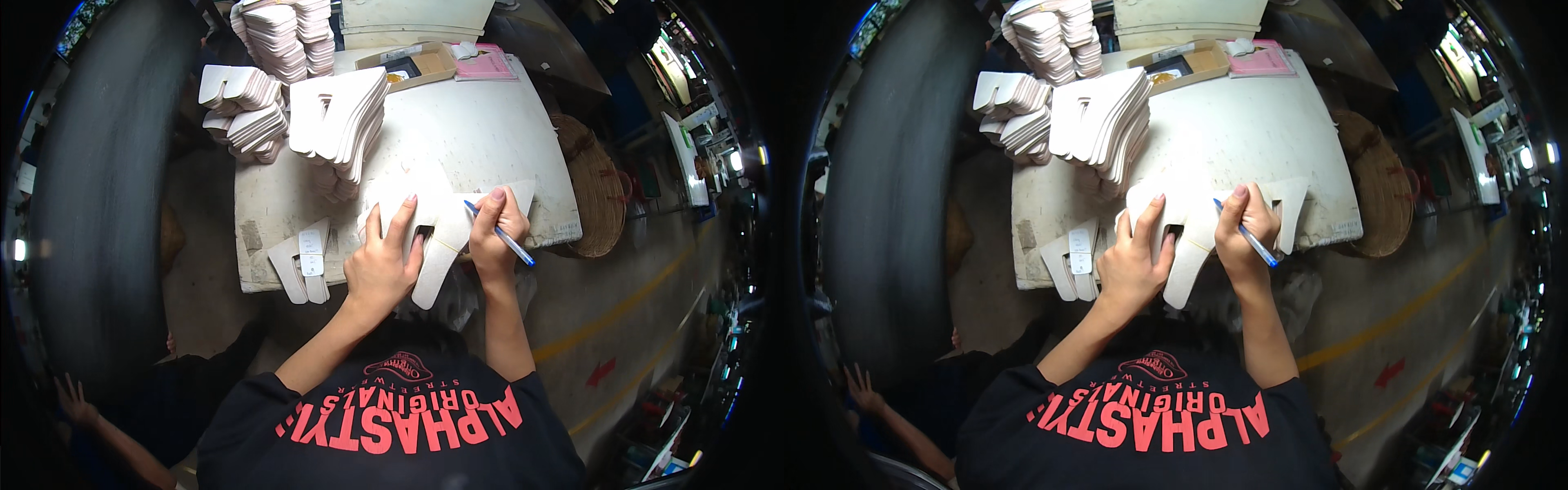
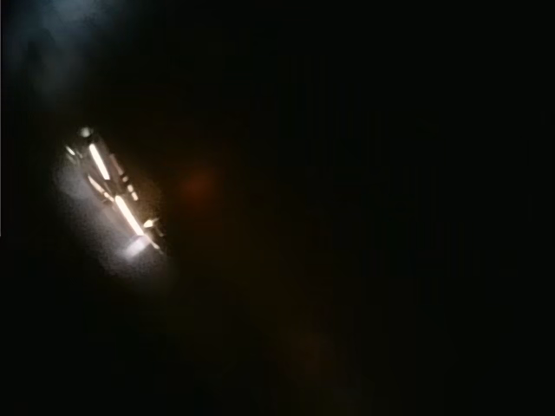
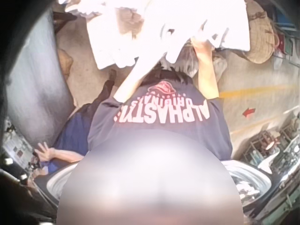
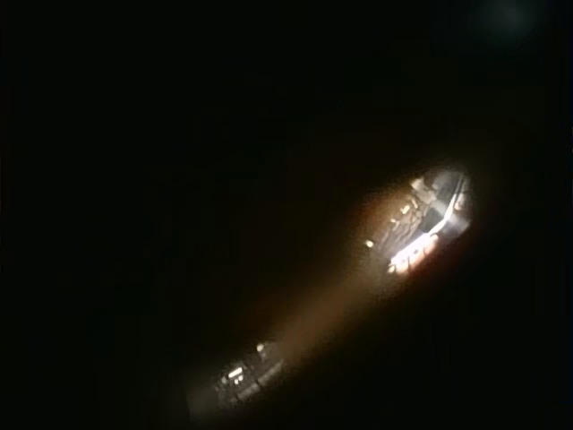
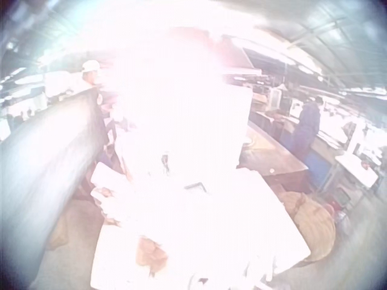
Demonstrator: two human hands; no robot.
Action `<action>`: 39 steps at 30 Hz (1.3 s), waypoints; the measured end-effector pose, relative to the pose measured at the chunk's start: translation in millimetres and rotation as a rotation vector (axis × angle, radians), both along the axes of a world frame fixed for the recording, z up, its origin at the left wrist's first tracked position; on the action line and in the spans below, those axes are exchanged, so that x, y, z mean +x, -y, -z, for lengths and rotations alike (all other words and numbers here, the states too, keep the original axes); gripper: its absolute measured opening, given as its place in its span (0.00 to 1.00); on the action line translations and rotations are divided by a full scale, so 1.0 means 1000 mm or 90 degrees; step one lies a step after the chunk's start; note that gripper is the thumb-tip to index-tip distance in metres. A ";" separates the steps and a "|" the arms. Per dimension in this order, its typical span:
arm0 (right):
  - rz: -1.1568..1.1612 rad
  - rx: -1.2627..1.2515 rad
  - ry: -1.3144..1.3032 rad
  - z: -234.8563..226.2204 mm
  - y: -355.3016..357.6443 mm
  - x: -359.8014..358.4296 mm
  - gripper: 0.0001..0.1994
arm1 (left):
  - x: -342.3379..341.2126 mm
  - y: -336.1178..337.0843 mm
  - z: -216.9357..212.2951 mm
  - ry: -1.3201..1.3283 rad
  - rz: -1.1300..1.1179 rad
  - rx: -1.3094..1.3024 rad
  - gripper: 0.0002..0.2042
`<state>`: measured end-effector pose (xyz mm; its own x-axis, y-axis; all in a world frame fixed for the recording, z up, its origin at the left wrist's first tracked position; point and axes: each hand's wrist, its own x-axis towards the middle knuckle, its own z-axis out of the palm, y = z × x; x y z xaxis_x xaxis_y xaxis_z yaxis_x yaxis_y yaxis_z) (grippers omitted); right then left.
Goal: The person repeatedly picks up stacks of white cardboard pieces from a plastic bag, writes on them with a blue pen, and places them back into the bag. The person also moves stacks of cardboard pieces on the table and briefly interacts with another person who hands over a paper.
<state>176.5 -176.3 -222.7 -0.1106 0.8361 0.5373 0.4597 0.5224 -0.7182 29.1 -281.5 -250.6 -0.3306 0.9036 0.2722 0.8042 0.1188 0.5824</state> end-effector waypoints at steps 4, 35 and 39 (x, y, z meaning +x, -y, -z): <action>0.001 0.023 0.017 0.000 -0.004 -0.004 0.19 | 0.001 0.002 0.001 -0.009 -0.003 -0.009 0.36; 0.034 -0.082 -0.210 0.008 0.011 0.012 0.23 | -0.001 -0.001 0.004 0.019 -0.006 0.002 0.36; 0.078 -0.170 -0.258 0.022 0.027 0.030 0.22 | -0.004 -0.003 0.000 0.088 0.008 0.047 0.35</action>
